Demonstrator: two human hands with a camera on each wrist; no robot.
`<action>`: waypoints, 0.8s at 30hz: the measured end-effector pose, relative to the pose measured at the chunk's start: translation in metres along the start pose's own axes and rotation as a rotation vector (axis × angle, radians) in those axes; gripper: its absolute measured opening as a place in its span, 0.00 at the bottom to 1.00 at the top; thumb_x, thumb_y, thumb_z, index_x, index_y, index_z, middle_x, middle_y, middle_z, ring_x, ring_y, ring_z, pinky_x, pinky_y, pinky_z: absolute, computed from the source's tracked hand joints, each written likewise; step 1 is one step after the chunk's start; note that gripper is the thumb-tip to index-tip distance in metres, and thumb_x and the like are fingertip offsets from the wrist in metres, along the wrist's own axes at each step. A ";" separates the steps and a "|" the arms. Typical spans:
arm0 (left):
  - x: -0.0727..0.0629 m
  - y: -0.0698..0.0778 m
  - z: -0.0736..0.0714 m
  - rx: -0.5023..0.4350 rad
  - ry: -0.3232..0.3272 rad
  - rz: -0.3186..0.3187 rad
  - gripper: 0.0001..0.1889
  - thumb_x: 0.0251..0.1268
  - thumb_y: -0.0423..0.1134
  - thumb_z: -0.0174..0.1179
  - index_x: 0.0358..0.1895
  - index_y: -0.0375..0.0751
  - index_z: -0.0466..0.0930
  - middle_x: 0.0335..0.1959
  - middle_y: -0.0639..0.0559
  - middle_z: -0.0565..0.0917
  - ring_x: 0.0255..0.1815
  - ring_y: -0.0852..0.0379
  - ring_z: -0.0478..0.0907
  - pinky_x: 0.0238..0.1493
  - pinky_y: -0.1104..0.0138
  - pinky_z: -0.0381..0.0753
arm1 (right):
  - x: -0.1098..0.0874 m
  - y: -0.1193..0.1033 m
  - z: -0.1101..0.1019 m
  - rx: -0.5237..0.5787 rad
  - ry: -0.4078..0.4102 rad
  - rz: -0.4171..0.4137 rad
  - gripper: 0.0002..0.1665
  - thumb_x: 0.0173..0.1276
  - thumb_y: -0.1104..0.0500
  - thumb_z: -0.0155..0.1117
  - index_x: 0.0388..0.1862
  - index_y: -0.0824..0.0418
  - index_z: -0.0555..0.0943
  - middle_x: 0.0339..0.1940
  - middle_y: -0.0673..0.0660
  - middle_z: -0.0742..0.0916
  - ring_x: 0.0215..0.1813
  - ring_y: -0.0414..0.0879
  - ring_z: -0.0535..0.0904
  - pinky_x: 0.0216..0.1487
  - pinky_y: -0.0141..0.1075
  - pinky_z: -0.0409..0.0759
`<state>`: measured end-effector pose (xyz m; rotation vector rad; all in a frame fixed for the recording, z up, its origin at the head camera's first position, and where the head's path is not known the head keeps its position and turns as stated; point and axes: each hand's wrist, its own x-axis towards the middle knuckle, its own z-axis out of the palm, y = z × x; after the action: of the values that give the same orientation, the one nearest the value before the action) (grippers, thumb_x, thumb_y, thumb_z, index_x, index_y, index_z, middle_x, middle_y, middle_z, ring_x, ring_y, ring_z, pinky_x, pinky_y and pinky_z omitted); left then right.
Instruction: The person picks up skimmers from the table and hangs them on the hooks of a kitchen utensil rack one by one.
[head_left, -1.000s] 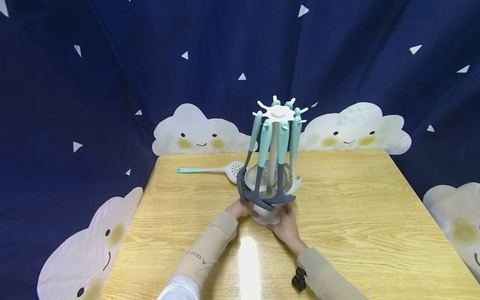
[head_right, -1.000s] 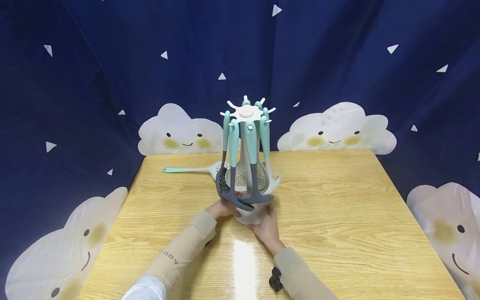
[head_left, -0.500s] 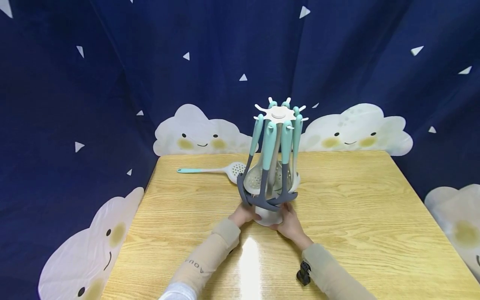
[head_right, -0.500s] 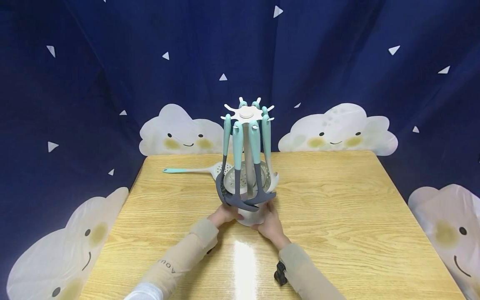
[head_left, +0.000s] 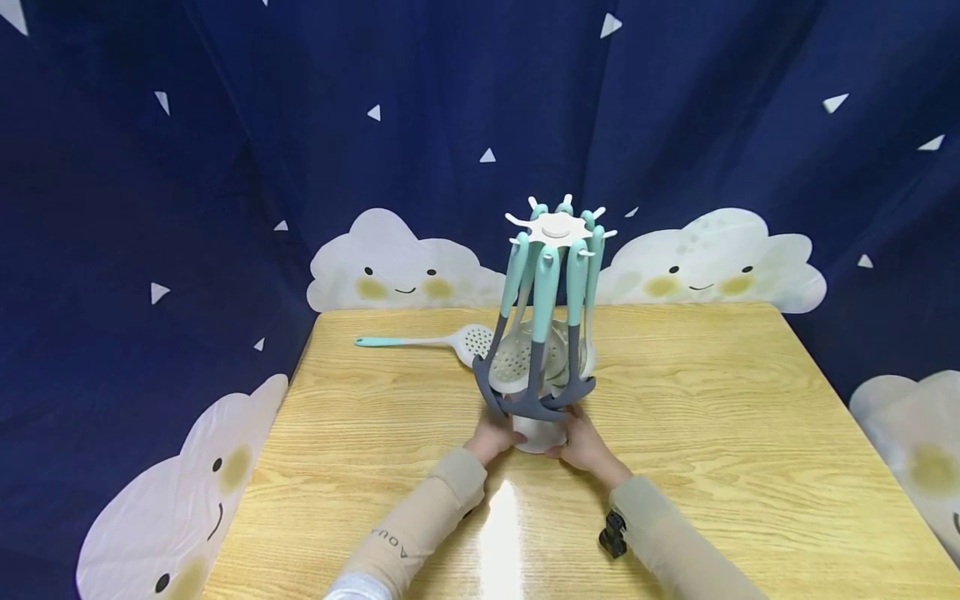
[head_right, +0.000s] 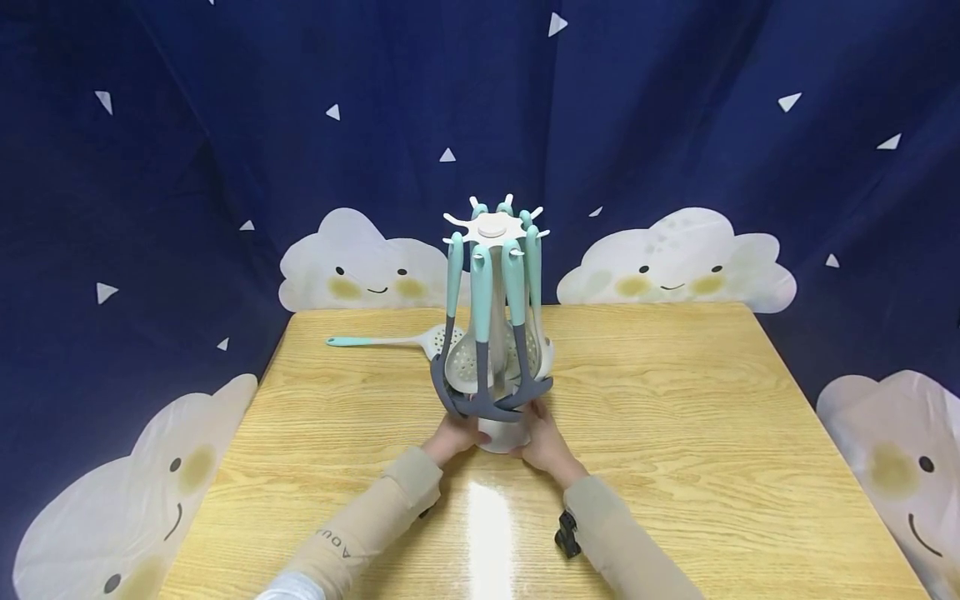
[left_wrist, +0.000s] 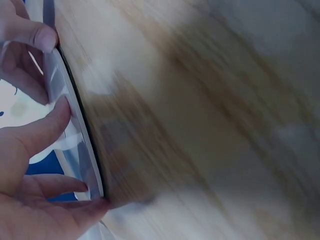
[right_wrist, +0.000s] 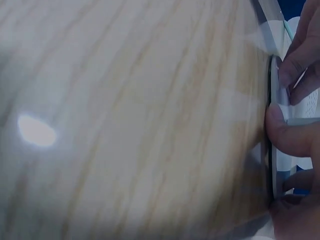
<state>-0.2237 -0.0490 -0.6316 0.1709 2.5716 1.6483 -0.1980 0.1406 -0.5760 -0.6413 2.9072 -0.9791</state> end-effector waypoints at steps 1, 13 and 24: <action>-0.008 0.019 -0.005 -0.064 0.005 -0.035 0.54 0.27 0.27 0.73 0.66 0.29 0.52 0.65 0.35 0.62 0.65 0.45 0.61 0.65 0.62 0.60 | 0.001 0.001 -0.001 -0.003 -0.009 -0.015 0.40 0.39 0.60 0.77 0.55 0.68 0.75 0.54 0.69 0.78 0.65 0.66 0.59 0.63 0.54 0.59; -0.003 -0.009 0.017 0.057 0.071 -0.021 0.55 0.34 0.37 0.74 0.69 0.32 0.48 0.66 0.33 0.59 0.68 0.45 0.55 0.67 0.66 0.54 | 0.005 0.013 -0.007 0.021 -0.058 -0.115 0.42 0.39 0.62 0.77 0.56 0.70 0.73 0.58 0.73 0.73 0.61 0.65 0.65 0.60 0.54 0.64; -0.040 0.086 -0.010 0.344 -0.057 -0.072 0.43 0.42 0.30 0.65 0.64 0.20 0.53 0.65 0.28 0.59 0.67 0.31 0.49 0.66 0.48 0.48 | 0.008 0.015 -0.015 0.086 -0.196 0.014 0.44 0.46 0.64 0.74 0.62 0.73 0.66 0.65 0.77 0.61 0.62 0.64 0.65 0.59 0.53 0.65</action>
<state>-0.1811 -0.0283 -0.5492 0.1424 2.7598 1.1502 -0.2129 0.1568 -0.5712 -0.6696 2.6814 -0.9737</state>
